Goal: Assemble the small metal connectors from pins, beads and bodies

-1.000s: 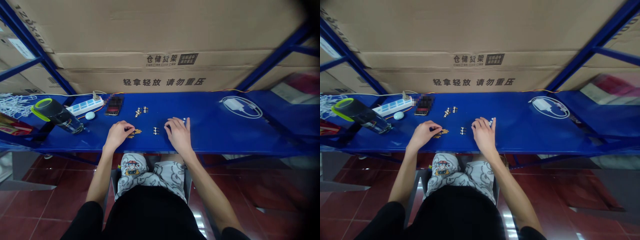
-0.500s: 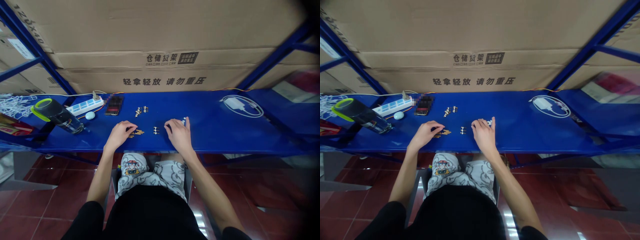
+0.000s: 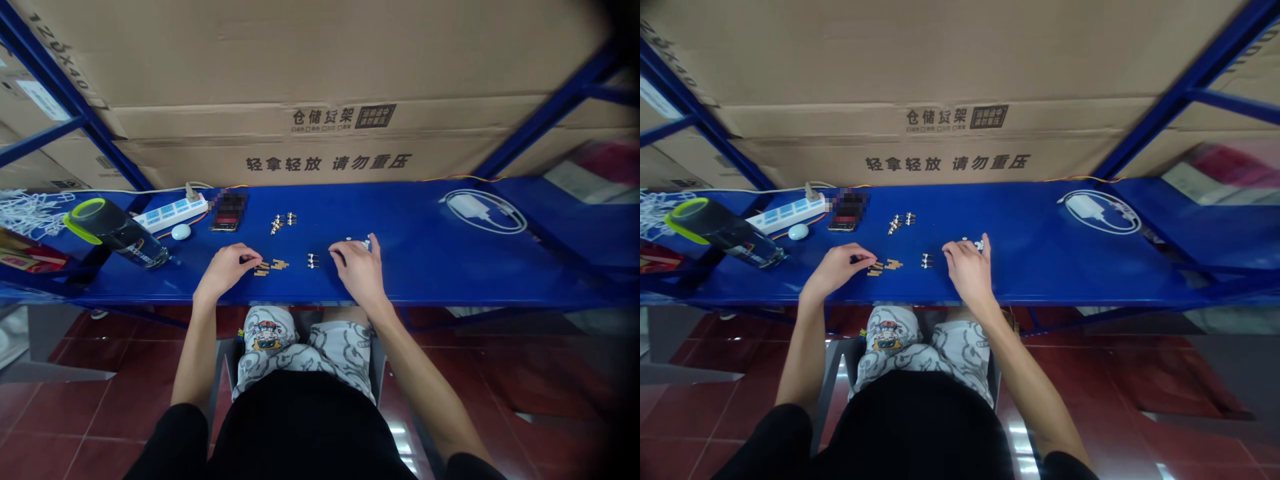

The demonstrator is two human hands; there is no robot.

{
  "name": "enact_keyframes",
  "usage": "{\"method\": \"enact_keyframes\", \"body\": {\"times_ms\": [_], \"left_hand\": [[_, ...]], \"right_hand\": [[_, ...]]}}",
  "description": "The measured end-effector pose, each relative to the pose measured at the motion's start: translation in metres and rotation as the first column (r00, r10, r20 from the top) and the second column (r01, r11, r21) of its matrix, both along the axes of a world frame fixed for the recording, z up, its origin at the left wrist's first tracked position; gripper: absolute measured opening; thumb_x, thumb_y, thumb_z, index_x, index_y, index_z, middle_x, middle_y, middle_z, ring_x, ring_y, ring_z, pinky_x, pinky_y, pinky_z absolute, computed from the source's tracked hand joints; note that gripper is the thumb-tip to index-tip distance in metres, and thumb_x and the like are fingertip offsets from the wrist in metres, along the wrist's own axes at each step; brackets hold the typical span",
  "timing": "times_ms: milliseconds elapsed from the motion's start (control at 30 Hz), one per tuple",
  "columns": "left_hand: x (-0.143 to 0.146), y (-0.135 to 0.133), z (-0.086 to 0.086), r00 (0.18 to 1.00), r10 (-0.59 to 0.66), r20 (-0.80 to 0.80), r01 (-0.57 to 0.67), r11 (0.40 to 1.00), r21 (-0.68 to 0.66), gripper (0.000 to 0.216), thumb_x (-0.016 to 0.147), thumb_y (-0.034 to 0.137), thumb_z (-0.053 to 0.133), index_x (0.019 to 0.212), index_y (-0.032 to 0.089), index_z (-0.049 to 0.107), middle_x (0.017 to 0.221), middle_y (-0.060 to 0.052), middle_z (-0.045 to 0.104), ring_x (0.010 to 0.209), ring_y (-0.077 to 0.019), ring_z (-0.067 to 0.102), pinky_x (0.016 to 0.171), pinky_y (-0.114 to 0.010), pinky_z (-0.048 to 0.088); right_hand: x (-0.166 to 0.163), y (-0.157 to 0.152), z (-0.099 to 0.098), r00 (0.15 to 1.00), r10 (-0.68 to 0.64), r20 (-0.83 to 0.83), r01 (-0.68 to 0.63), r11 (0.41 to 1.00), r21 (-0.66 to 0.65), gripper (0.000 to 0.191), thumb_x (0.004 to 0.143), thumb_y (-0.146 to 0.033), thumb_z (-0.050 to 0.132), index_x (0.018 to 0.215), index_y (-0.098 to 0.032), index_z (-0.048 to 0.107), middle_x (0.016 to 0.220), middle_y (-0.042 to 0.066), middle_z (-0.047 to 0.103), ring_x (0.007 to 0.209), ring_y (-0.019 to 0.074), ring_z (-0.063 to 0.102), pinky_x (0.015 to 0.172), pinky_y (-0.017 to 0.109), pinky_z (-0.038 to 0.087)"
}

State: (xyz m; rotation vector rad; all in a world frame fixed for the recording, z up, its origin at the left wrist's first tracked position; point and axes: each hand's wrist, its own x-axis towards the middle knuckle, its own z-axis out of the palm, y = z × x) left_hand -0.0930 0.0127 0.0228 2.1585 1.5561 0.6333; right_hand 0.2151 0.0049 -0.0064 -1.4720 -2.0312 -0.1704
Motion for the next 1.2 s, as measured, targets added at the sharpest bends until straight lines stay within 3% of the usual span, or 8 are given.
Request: {"method": "enact_keyframes", "body": {"times_ms": [333, 533, 767, 967, 1200], "left_hand": [[-0.0051, 0.0050, -0.0059, 1.000, 0.017, 0.024, -0.017, 1.000, 0.013, 0.011, 0.092, 0.033, 0.069, 0.094, 0.029, 0.079, 0.096, 0.000, 0.075, 0.083, -0.0184, 0.068, 0.076, -0.029, 0.048], [-0.0017, 0.0063, -0.0062, 0.999, 0.037, -0.001, -0.037, 0.998, 0.047, 0.009, 0.093, 0.030, 0.068, 0.092, 0.027, 0.077, 0.092, 0.001, 0.074, 0.080, -0.0173, 0.067, 0.074, -0.030, 0.046], [-0.0014, 0.0072, -0.0058, 0.999, 0.040, -0.019, -0.039, 0.998, 0.049, 0.007, 0.091, 0.029, 0.070, 0.091, 0.027, 0.077, 0.091, 0.001, 0.073, 0.081, -0.0171, 0.067, 0.075, -0.029, 0.046], [-0.0008, 0.0088, -0.0072, 0.999, 0.042, -0.022, -0.041, 0.997, 0.065, 0.009, 0.092, 0.028, 0.068, 0.092, 0.027, 0.077, 0.091, 0.001, 0.073, 0.081, -0.0170, 0.067, 0.075, -0.029, 0.047], [-0.0013, 0.0092, -0.0066, 0.999, 0.039, -0.032, -0.035, 0.994, 0.101, 0.011, 0.093, 0.029, 0.066, 0.093, 0.026, 0.076, 0.096, -0.001, 0.074, 0.083, -0.0176, 0.068, 0.078, -0.030, 0.049]], "right_hand": [[0.0013, 0.0006, -0.0016, 1.000, 0.011, -0.021, -0.011, 1.000, -0.016, 0.020, 0.098, -0.019, 0.050, 0.098, -0.024, 0.070, 0.093, 0.003, 0.077, 0.093, 0.0229, 0.071, 0.118, 0.055, 0.024], [0.0039, 0.0031, -0.0035, 0.992, 0.032, -0.122, -0.035, 0.999, -0.023, 0.011, 0.095, -0.024, 0.061, 0.095, -0.027, 0.072, 0.086, 0.000, 0.078, 0.088, 0.0231, 0.070, 0.114, 0.051, 0.031], [0.0058, 0.0051, -0.0002, 0.975, 0.028, -0.223, -0.045, 0.996, -0.071, 0.009, 0.092, -0.030, 0.065, 0.093, -0.028, 0.074, 0.082, 0.000, 0.078, 0.081, 0.0227, 0.068, 0.098, 0.043, 0.041], [0.0050, 0.0036, 0.0011, 0.991, 0.018, -0.134, -0.029, 0.996, -0.082, 0.018, 0.096, -0.029, 0.057, 0.090, -0.027, 0.074, 0.084, 0.001, 0.077, 0.081, 0.0228, 0.065, 0.095, 0.042, 0.039], [0.0048, 0.0047, -0.0025, 0.996, 0.023, -0.089, -0.030, 0.996, -0.083, 0.022, 0.098, -0.026, 0.053, 0.100, -0.025, 0.075, 0.090, 0.002, 0.078, 0.090, 0.0241, 0.066, 0.099, 0.042, 0.037]]}}
